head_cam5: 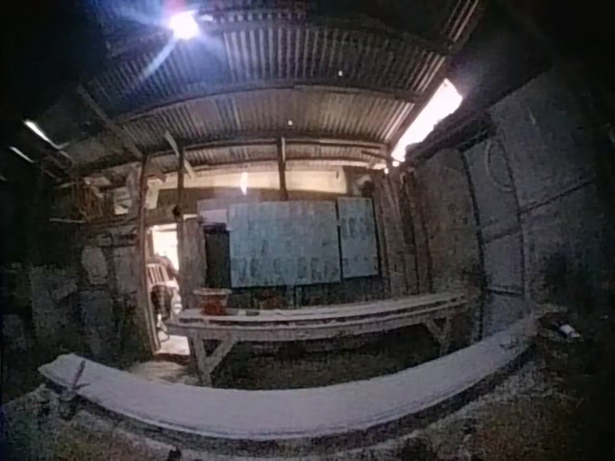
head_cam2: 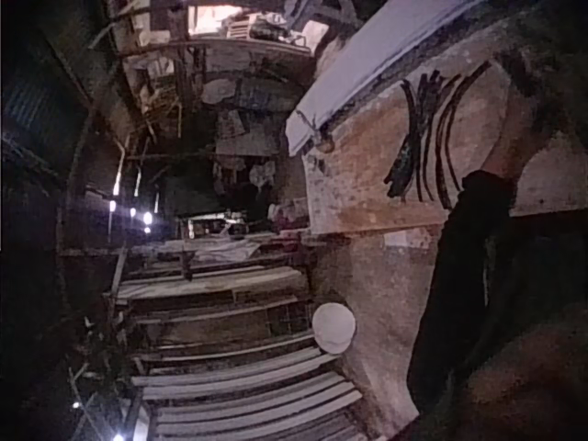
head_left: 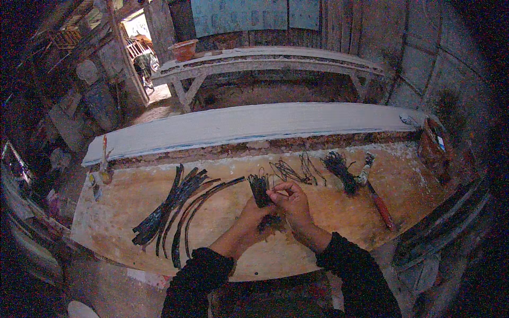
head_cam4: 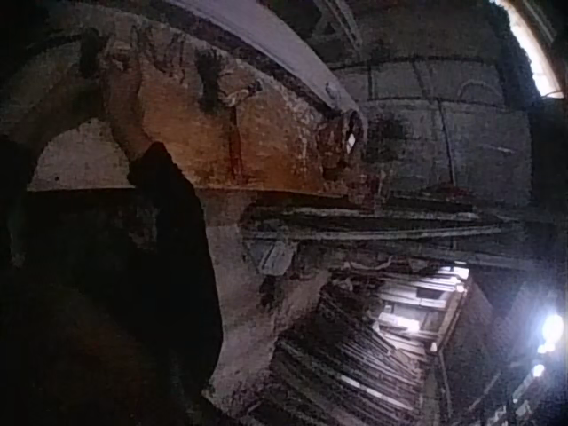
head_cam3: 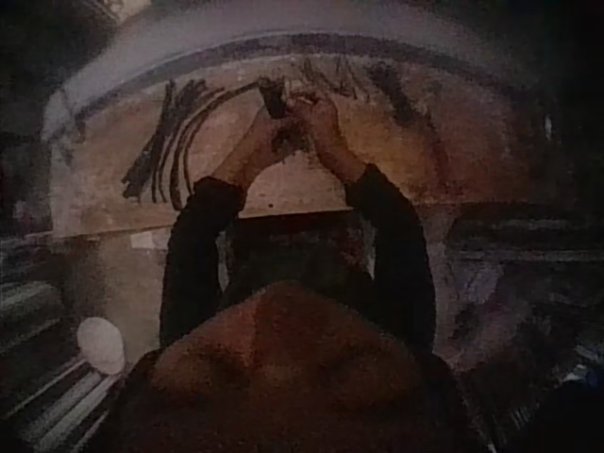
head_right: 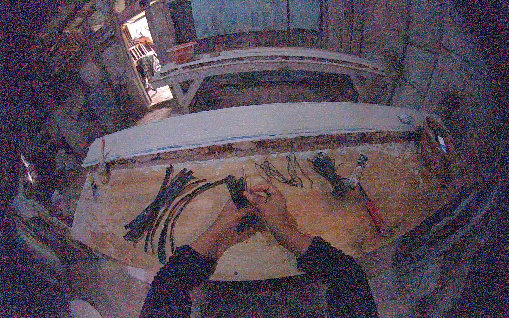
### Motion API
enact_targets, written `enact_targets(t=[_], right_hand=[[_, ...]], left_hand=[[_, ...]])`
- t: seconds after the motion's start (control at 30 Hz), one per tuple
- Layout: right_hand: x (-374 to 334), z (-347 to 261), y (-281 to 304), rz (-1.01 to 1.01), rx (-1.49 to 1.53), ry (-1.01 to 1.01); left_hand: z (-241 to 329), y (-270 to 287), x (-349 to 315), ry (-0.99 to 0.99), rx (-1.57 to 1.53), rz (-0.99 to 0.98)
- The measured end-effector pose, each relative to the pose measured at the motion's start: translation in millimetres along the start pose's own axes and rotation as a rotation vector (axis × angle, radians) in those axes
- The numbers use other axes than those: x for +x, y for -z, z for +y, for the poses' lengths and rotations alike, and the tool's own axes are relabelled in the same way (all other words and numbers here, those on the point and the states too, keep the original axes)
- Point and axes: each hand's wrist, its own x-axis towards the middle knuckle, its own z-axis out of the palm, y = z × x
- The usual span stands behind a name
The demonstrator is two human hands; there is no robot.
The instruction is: The person splits long black rubber strips into thinner strands by hand on a wooden workbench. They repeatedly pull apart the strips, separate the resulting strands, and place them on the table. A hammer and a bundle of already split strands are visible nearby.
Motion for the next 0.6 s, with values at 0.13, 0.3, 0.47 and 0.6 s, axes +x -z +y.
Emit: enact_targets(t=[0.13,0.3,0.47,0.6], right_hand=[[-4,-10,-3,-0.023,-0.168,-0.067],[13,-6,21,-0.055,-0.611,0.294],[41,-18,49,0.176,-1.043,0.492],[45,-28,46,0.101,-1.153,0.238]], left_hand=[[1,2,0,0.019,0.014,0.082],[-4,13,5,0.051,-0.071,0.109],[2,13,2,0.06,-0.07,0.167],[7,12,-2,-0.013,-0.128,0.184]])
